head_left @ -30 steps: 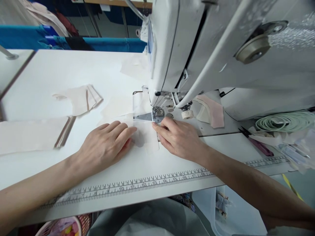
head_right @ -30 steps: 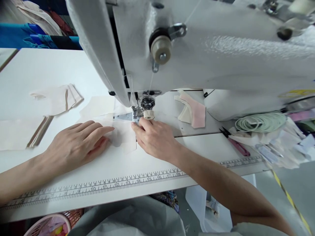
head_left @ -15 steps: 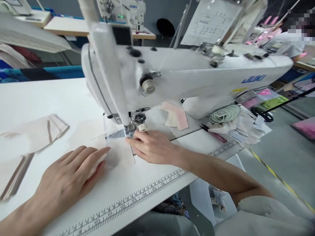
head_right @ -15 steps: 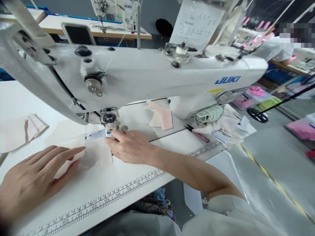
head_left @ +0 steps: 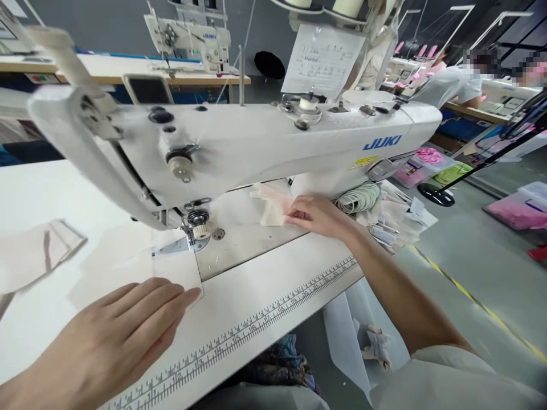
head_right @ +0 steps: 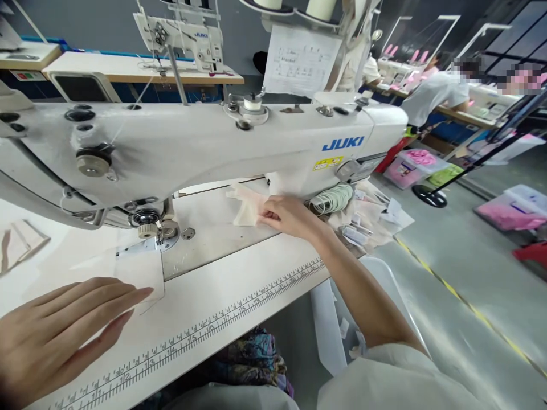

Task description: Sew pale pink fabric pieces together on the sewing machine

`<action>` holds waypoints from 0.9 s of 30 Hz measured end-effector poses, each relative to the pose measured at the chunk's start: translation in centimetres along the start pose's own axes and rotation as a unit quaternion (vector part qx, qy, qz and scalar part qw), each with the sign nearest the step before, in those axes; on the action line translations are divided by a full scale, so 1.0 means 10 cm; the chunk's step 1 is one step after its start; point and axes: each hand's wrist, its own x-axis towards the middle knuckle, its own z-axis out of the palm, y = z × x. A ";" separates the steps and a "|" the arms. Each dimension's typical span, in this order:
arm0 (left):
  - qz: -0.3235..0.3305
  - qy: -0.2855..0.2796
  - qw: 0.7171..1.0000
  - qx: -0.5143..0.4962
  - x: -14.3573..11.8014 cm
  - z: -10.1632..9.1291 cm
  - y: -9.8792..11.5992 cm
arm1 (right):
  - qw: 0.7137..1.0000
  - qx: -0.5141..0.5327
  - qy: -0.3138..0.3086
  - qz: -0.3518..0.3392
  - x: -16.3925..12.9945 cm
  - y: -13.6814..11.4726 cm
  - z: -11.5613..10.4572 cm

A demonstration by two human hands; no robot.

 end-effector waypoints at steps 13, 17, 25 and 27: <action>-0.039 -0.052 0.989 -0.131 1.24 0.36 0.44 | 0.997 0.035 0.063 -0.016 -0.10 0.09 0.07; -0.092 -0.082 0.990 -0.068 1.60 0.64 0.33 | 0.996 0.041 0.072 -0.022 -0.12 0.08 0.11; -0.096 -0.097 0.991 -0.014 1.86 1.04 0.19 | 0.995 0.019 0.087 -0.039 -0.07 0.11 0.15; -0.096 -0.090 0.991 -0.010 1.82 1.07 0.19 | 0.994 0.020 0.097 -0.040 -0.08 0.12 0.15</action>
